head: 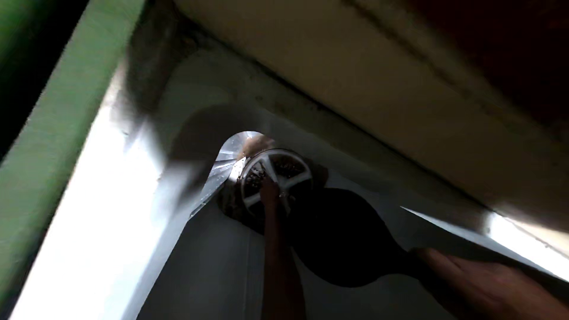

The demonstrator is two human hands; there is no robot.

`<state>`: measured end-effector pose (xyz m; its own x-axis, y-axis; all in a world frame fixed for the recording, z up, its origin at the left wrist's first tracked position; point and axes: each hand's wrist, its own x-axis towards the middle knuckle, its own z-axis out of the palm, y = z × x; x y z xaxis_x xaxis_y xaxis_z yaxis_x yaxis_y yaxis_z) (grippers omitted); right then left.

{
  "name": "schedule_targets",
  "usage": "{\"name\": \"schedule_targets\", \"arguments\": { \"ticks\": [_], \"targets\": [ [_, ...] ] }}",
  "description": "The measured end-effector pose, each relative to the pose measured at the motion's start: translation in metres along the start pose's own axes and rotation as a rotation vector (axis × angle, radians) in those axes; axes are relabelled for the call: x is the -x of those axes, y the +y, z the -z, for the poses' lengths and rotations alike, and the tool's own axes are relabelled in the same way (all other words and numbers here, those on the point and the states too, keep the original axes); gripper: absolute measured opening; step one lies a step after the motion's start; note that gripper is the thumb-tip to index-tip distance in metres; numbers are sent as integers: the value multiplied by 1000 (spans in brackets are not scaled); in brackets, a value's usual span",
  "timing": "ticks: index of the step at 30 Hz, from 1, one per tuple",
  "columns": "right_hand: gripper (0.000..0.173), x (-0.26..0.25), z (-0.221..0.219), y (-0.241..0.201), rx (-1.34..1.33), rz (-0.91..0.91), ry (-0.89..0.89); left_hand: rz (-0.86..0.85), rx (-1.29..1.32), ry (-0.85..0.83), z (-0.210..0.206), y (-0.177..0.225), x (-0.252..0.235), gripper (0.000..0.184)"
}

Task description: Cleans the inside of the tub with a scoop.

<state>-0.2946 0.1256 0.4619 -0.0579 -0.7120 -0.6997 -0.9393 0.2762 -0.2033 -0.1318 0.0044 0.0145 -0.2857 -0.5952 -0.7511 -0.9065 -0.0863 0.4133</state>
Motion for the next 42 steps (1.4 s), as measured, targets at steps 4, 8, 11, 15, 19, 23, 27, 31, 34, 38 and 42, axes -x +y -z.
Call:
{"name": "schedule_targets", "arguments": {
  "ticks": [4,8,11,15,19,23,27,31,34,38,42],
  "targets": [
    [23,1,-2,0,4,1,22,-136,-18,150,27,0,-2,43],
    [25,0,1,-2,-20,-36,-38,-11,16,-76,6,-1,-12,63],
    [23,-1,1,-2,-26,-6,-14,72,22,-23,11,4,16,44],
    [23,-1,-3,0,6,12,50,-47,8,191,28,3,14,52],
    [24,-1,-4,0,33,-7,23,119,64,245,4,-27,-10,76],
    [23,-2,-2,-2,-1,3,28,110,-80,123,-15,-22,15,62],
    [23,1,-8,-1,11,13,67,134,-87,-54,29,5,20,44],
    [25,1,-5,0,14,16,69,70,-34,156,6,-24,3,62],
    [23,1,-5,-1,16,14,55,171,-53,122,-16,-23,12,62],
    [22,1,-5,1,22,24,60,242,7,-39,-16,1,-6,46],
    [21,-1,-4,0,27,17,54,165,-105,43,3,-25,22,50]
  ]
}}
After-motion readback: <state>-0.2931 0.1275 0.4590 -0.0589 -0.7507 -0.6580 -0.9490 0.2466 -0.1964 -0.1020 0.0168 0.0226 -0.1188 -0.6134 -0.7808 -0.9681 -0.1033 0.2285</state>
